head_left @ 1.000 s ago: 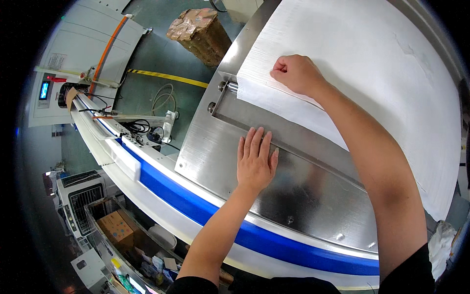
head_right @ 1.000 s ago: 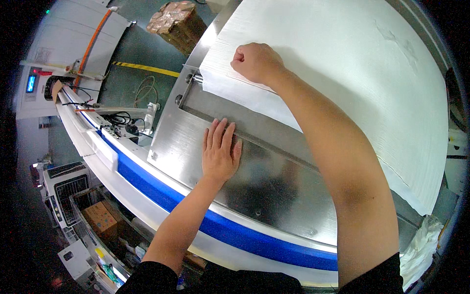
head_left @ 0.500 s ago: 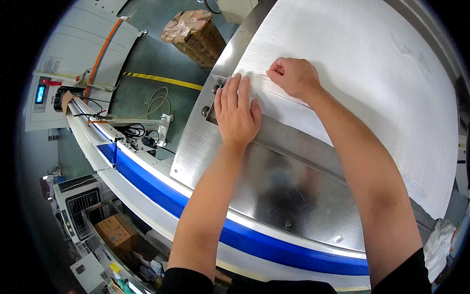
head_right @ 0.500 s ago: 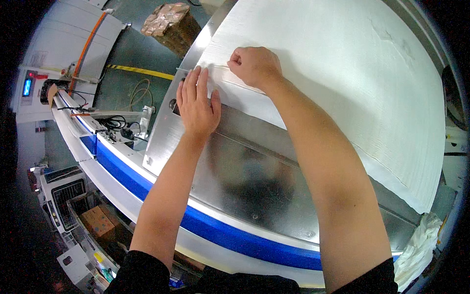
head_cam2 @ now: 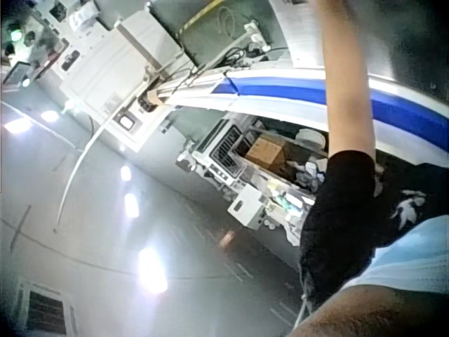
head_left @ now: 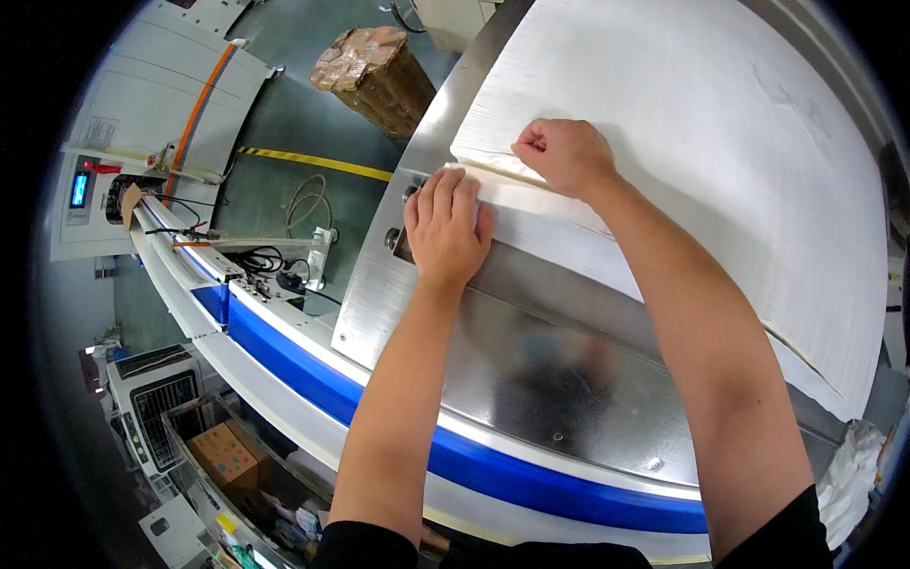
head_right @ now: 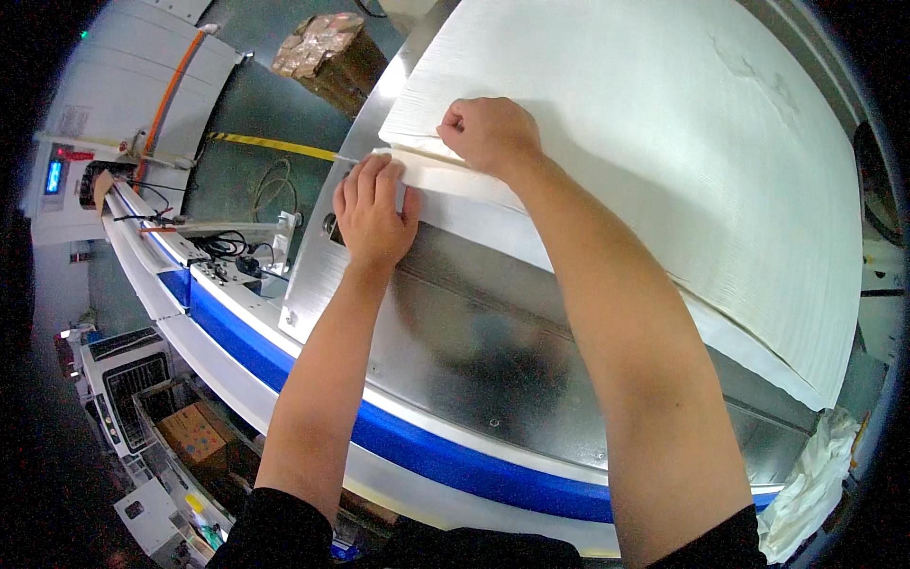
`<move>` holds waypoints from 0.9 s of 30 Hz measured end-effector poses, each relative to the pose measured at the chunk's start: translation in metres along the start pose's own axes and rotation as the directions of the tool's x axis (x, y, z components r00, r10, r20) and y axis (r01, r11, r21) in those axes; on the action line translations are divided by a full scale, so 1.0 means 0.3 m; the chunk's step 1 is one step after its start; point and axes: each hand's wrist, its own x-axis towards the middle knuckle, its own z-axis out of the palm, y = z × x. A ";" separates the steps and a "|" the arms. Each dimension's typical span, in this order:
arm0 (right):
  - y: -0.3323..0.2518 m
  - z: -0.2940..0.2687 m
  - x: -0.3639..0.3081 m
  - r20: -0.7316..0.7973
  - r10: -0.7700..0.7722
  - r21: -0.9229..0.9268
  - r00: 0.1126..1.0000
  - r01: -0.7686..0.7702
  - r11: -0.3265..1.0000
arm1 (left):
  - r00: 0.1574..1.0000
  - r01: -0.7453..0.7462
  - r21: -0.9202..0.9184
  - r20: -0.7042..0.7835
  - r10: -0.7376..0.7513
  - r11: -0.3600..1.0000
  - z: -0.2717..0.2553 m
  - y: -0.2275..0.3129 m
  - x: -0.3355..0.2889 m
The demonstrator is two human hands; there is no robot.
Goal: The person folds a large white sheet on a metal table in a factory. They repeatedly fold the sheet in half and smooth it with their hands.
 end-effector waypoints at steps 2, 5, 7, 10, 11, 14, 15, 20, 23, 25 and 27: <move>-0.001 -0.018 -0.017 0.003 -0.024 0.047 1.000 0.023 0.999 | 0.999 -0.031 0.016 0.033 0.030 0.999 -0.028 -0.001 -0.010; -0.012 -0.073 -0.149 -0.027 -0.115 0.127 0.993 0.118 0.985 | 0.966 -0.231 -0.011 0.115 0.231 0.973 -0.063 -0.027 0.010; 0.018 -0.058 -0.387 -0.171 -0.063 -0.085 0.983 0.049 0.995 | 0.904 -0.307 -0.048 0.297 0.307 0.951 -0.103 -0.106 0.027; 0.200 -0.156 -0.646 -0.329 0.023 -0.273 0.944 -0.119 0.955 | 0.823 -0.315 -0.033 0.489 0.290 0.949 -0.158 -0.104 0.070; 0.284 -0.219 -0.730 -0.366 0.055 -0.340 0.929 -0.188 0.921 | 0.781 -0.323 -0.046 0.552 0.293 0.945 -0.176 -0.076 0.106; 0.502 -0.425 -0.972 -0.368 0.256 -0.473 0.894 -0.417 0.776 | 0.645 -0.403 0.129 0.742 0.182 0.906 -0.209 0.020 0.181; 0.570 -0.501 -1.055 -0.387 0.280 -0.493 0.879 -0.453 0.742 | 0.581 -0.394 0.138 0.803 0.130 0.909 -0.212 0.060 0.224; 0.967 -0.830 -1.507 -0.501 0.392 -0.491 0.772 -0.626 0.605 | 0.431 -0.512 0.307 0.900 -0.070 0.802 -0.121 0.206 0.303; 1.204 -0.960 -1.734 -0.521 0.436 -0.506 0.734 -0.677 0.534 | 0.425 -0.538 0.354 0.898 -0.116 0.765 -0.049 0.232 0.307; 1.285 -1.060 -1.786 -0.439 0.540 -0.555 0.718 -0.689 0.466 | 0.536 -0.539 0.319 0.844 0.025 0.780 -0.022 -0.040 0.250; 1.383 -1.155 -1.899 -0.394 0.625 -0.538 0.674 -0.721 0.437 | 0.552 -0.484 0.406 0.829 -0.089 0.775 -0.014 0.106 0.264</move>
